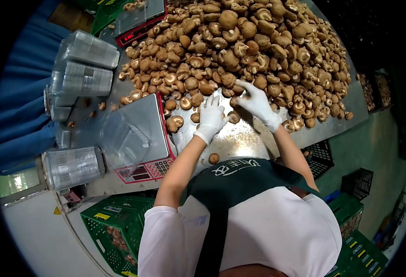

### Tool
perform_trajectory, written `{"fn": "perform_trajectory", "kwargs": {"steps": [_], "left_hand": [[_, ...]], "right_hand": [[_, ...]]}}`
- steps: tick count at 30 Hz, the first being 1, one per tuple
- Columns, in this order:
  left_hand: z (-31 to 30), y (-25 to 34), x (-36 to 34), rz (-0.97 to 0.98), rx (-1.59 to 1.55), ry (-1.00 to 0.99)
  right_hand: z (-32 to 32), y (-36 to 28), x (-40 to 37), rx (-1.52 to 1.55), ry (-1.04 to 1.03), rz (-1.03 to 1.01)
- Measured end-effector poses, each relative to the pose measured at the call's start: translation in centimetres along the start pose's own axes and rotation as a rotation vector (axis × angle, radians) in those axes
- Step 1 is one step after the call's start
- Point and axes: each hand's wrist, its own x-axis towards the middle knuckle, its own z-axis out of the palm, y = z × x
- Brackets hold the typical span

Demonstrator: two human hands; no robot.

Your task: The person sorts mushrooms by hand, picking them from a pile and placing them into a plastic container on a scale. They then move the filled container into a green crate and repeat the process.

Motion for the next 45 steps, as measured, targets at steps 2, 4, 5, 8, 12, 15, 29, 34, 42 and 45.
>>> {"fn": "perform_trajectory", "kwargs": {"steps": [2,4,5,8,12,15,29,34,42,45], "left_hand": [[0.0,-0.1,-1.9,0.042,0.003,-0.002],[0.5,-0.1,-3.5,0.021,-0.007,0.081],[0.7,-0.5,-3.9,0.016,0.001,0.083],[2.1,-1.5,-4.9,0.07,-0.034,0.131],[1.3,-1.2,-6.3,0.204,-0.206,0.263],[-1.3,0.7,-7.8,0.137,-0.72,0.349],[-6.2,-3.3,-9.1,-0.75,-1.881,0.079],[-6.7,-5.9,-4.1,-0.507,-1.015,0.357],[-6.4,-5.5,1.2,-0.334,-0.123,-0.096],[-5.9,-3.4,2.2,-0.18,0.066,-0.004]], "right_hand": [[2.6,0.3,3.0,-0.48,0.169,-0.341],[4.5,1.3,5.8,-0.774,-0.011,-0.226],[5.3,1.0,6.1,-0.822,-0.022,-0.188],[5.6,1.1,5.4,-0.744,-0.047,-0.217],[2.6,-0.5,1.5,-0.584,-0.149,-0.242],[0.5,-0.2,-1.8,-0.364,-0.322,-0.004],[2.3,1.2,-3.8,-0.214,-0.116,-0.025],[6.5,-0.8,-1.4,-0.608,-0.449,-0.073],[3.9,2.3,-3.4,0.231,-0.369,0.198],[0.8,1.8,-4.3,0.612,-0.392,0.46]]}}
